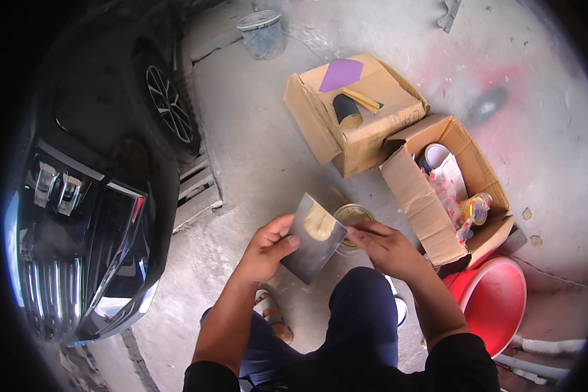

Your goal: The person applies a beige filler paste to a taped-off section of a black car bumper using a metal spreader. They smooth the filler over the surface, then walk around the garage area while holding the tools before returning to the work area.

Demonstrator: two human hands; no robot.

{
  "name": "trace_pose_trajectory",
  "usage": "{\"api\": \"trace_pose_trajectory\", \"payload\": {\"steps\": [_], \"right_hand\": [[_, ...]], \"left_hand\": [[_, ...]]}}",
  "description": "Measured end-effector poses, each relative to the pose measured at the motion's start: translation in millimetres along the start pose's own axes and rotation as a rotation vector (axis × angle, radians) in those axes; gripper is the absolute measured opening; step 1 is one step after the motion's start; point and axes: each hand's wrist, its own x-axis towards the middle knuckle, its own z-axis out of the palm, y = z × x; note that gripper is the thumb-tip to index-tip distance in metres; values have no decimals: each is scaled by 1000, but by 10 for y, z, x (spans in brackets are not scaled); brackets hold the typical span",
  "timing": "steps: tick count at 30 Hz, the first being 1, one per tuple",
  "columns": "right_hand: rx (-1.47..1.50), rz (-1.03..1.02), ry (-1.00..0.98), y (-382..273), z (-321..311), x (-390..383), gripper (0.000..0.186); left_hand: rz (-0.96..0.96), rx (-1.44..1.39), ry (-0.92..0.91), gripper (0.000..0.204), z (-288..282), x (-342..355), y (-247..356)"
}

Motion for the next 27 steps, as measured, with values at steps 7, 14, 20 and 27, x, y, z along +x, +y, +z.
{"api": "trace_pose_trajectory", "payload": {"steps": [7, 14, 20, 27], "right_hand": [[1047, 611, 540, -124, 206, -158, 65], [1242, 721, 343, -119, 524, 80, 62], [1102, 797, 608, 85, 478, 32, 63], [960, 788, 598, -37, 655, 95, 63]], "left_hand": [[-29, -332, 283, 39, 109, 74, -181], [7, -374, 273, 41, 303, 43, -178], [56, -344, 286, 45, 202, 28, -144], [-134, -314, 116, 47, 338, 36, -315]]}}
